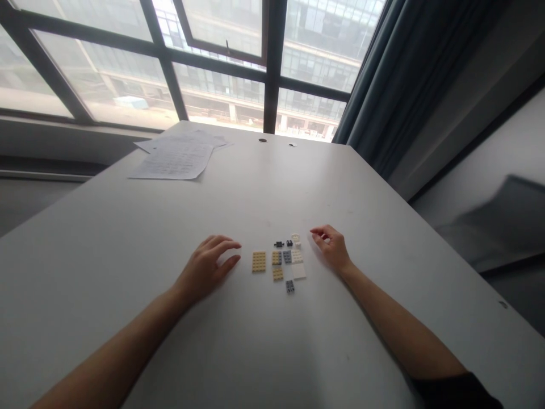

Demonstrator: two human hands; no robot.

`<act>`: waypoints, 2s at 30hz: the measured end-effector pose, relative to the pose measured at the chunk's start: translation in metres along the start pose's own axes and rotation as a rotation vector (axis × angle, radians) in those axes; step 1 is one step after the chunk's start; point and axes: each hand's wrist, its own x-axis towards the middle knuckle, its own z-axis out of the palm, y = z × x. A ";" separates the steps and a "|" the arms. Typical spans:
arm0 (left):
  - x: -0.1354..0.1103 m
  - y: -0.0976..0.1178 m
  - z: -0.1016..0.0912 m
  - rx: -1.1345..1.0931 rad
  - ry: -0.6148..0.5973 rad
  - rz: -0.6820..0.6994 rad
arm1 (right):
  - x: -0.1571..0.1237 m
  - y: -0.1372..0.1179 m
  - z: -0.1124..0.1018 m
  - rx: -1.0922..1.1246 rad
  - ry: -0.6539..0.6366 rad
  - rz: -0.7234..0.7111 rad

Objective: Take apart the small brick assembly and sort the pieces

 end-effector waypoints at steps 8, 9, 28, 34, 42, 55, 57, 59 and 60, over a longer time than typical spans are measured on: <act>-0.004 0.002 0.004 0.192 -0.061 0.212 | -0.006 -0.010 0.005 -0.255 -0.201 -0.286; -0.004 0.001 0.004 0.199 -0.065 0.224 | -0.007 -0.011 0.006 -0.271 -0.222 -0.310; -0.004 -0.003 0.004 0.221 -0.104 0.294 | -0.007 0.021 -0.044 -0.467 -0.320 -0.364; -0.003 -0.004 0.005 0.228 -0.102 0.296 | -0.014 0.080 -0.124 -0.509 -0.264 -0.229; -0.003 -0.007 0.006 0.243 -0.107 0.306 | -0.024 0.104 -0.146 -0.473 -0.189 -0.215; -0.002 -0.001 0.004 0.202 -0.089 0.280 | -0.028 -0.049 -0.033 -0.621 -0.161 -0.189; -0.003 0.001 0.003 0.204 -0.080 0.273 | -0.031 -0.072 -0.007 -0.637 -0.264 -0.182; -0.003 0.002 0.003 0.212 -0.080 0.268 | -0.032 -0.084 0.011 -0.655 -0.330 -0.183; -0.003 0.002 0.003 0.214 -0.082 0.266 | -0.032 -0.086 0.017 -0.668 -0.353 -0.186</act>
